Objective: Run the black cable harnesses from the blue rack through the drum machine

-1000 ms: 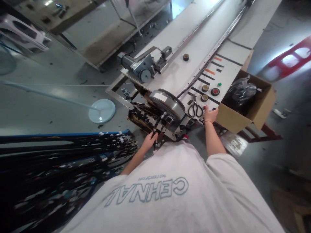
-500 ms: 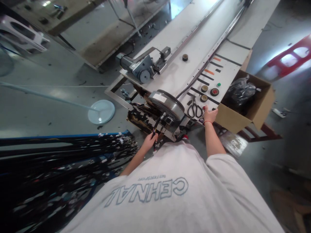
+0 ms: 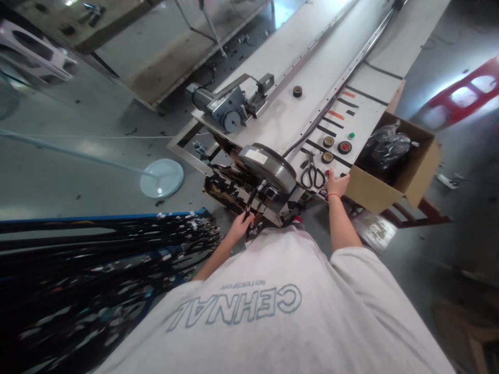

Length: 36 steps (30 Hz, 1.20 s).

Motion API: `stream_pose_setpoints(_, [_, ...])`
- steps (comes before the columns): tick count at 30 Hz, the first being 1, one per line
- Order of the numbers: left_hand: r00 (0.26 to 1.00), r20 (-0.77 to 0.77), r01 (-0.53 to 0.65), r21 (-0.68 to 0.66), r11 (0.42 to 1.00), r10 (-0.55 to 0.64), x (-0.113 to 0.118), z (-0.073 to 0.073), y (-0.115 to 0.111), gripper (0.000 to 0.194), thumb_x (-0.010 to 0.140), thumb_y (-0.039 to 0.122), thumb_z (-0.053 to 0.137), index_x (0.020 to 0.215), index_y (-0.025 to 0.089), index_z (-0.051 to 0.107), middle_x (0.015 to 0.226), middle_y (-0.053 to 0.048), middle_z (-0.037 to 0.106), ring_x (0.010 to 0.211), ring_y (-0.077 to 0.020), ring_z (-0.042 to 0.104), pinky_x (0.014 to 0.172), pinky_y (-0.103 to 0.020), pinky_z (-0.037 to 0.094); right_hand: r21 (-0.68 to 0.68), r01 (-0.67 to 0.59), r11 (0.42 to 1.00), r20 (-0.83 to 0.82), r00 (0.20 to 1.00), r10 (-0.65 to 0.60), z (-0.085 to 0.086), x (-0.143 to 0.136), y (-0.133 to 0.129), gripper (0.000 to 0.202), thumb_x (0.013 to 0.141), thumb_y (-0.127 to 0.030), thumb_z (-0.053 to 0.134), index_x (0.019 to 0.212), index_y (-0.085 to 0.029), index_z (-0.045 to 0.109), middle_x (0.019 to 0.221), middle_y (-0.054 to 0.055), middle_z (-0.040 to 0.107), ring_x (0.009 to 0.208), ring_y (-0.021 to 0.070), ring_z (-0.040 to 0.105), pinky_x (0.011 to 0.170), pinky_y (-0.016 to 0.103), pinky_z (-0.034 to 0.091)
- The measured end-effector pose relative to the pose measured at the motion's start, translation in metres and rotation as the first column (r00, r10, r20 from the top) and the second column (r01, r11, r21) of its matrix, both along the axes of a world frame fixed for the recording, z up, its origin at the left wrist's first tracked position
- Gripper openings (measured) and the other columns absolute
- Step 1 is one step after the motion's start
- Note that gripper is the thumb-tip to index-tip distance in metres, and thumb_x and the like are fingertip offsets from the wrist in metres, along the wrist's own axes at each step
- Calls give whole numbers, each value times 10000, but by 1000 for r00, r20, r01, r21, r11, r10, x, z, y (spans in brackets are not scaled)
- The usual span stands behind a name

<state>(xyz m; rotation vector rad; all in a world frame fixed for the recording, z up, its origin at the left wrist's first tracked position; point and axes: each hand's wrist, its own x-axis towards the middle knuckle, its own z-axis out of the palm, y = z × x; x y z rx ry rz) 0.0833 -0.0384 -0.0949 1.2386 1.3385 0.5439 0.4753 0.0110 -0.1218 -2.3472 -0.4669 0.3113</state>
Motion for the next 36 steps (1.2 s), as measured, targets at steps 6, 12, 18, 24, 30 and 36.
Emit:
stream_pose_setpoints(6, [999, -27, 36, 30, 999, -35, -2, -6, 1, 300, 820, 470, 553, 720, 187, 547, 599, 13, 551, 609, -135, 542, 668, -261, 454, -6, 4, 1000, -3, 1000, -4, -2, 1, 0, 812, 801, -582, 599, 1375, -49, 385, 1391, 274, 458, 1311, 353, 439, 1084, 490, 341])
stream_pose_setpoints(12, [998, -34, 45, 31, 999, -44, -3, -8, 1, 274, 838, 429, 545, 711, 186, 543, 595, 11, 556, 598, -130, 541, 655, -259, 443, -11, 14, 1000, 3, 1000, -14, -1, 0, 0, 829, 796, -583, 606, 1371, -26, 390, 1383, 287, 467, 1303, 353, 449, 1088, 484, 337])
stream_pose_setpoints(18, [999, -13, 51, 20, 998, -51, -3, -13, 1, 256, 842, 417, 538, 733, 185, 546, 595, 17, 563, 598, -124, 546, 663, -255, 447, -10, 14, 1000, -1, 1000, -14, -2, 1, 0, 824, 801, -582, 603, 1379, -37, 383, 1390, 282, 462, 1309, 352, 443, 1093, 490, 329])
stream_pose_setpoints(24, [998, -23, 67, 35, 997, -66, -3, -18, 0, 262, 848, 416, 525, 720, 187, 544, 601, 17, 568, 609, -122, 557, 675, -252, 450, -23, 8, 1000, 1, 1000, -8, -3, 2, 0, 819, 804, -587, 594, 1374, -40, 380, 1383, 280, 461, 1305, 351, 449, 1087, 480, 341])
stream_pose_setpoints(30, [998, -8, 68, 38, 997, -67, -2, -20, -1, 273, 851, 433, 517, 723, 193, 537, 612, 16, 567, 608, -122, 554, 673, -256, 454, -5, 6, 1000, 4, 1000, -6, -3, 1, 0, 800, 801, -594, 589, 1361, -54, 399, 1378, 263, 475, 1299, 344, 456, 1079, 485, 350])
stream_pose_setpoints(36, [998, 25, 60, 17, 998, -60, -1, -22, -1, 298, 842, 472, 529, 734, 195, 541, 610, 20, 552, 596, -119, 543, 649, -250, 457, -16, 12, 1000, -1, 1000, -12, -1, 0, 1, 825, 802, -583, 597, 1371, -23, 387, 1379, 286, 466, 1322, 347, 436, 1089, 478, 344])
